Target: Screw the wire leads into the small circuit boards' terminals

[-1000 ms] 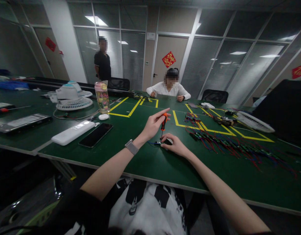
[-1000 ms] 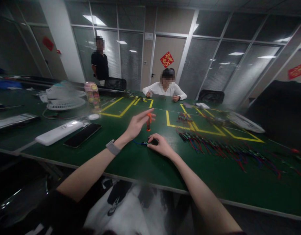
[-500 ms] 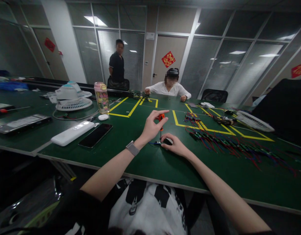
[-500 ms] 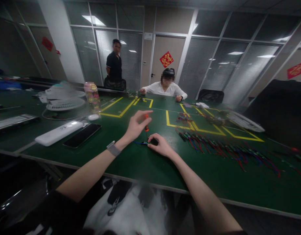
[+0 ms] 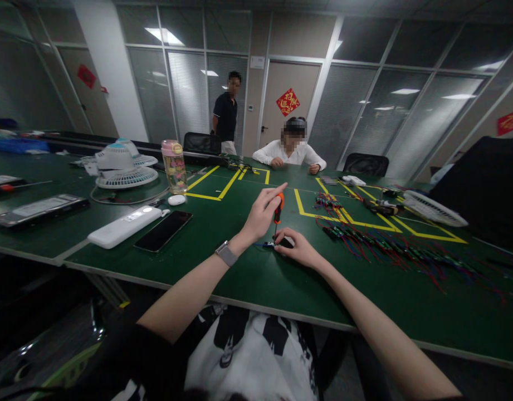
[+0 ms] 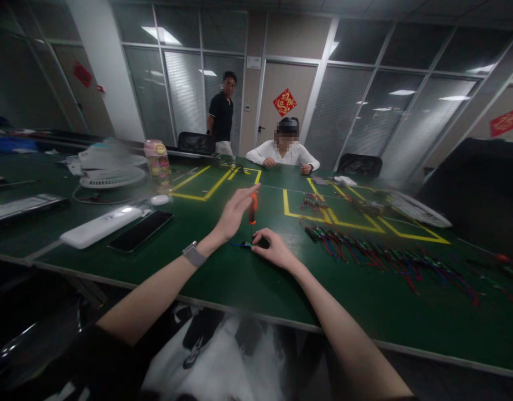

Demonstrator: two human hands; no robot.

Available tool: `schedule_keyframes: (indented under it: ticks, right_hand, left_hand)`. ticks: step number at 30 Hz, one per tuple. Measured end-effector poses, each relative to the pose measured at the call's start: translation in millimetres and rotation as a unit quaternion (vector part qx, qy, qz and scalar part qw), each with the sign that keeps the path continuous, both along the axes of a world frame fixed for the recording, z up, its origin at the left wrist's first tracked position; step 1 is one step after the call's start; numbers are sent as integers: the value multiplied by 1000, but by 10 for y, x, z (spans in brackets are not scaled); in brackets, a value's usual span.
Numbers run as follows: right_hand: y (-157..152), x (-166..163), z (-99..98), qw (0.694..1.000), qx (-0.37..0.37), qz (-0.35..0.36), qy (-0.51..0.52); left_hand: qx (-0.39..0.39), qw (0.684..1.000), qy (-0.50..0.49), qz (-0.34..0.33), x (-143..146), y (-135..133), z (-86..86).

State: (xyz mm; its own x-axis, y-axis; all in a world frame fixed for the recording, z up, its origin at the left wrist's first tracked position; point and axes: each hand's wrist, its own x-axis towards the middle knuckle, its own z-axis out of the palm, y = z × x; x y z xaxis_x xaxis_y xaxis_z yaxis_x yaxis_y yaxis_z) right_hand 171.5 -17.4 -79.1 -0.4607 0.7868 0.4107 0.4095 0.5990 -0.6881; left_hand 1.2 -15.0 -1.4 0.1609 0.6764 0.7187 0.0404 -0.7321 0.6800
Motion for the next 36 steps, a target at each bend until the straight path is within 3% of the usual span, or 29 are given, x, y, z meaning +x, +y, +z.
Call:
schedule_keyframes:
  ticks: [3, 10, 15, 21, 27, 32, 36]
  right_hand:
    - [-2, -1, 3, 1000, 5, 8, -1]
    - [1, 7, 15, 1000, 5, 10, -7]
    - [1, 10, 22, 1000, 5, 10, -16]
    - [-1, 9, 20, 1000, 5, 13, -11]
    - [1, 14, 17, 1000, 7, 13, -18]
    - [-2, 5, 17, 1000, 9, 12, -12]
    - [-2, 5, 16, 1000, 9, 12, -12]
  left_hand:
    - [-57, 995, -28, -79, 10, 26, -22]
    - [11, 1000, -4, 29, 8, -7, -11]
    - [-36, 998, -35, -48, 10, -15, 12]
    - [-6, 999, -30, 23, 7, -1, -10]
    - [-62, 995, -46, -57, 11, -5, 3]
    - [-19, 999, -42, 16, 10, 7, -11]
    - [-50, 997, -48, -34, 9, 28, -12]
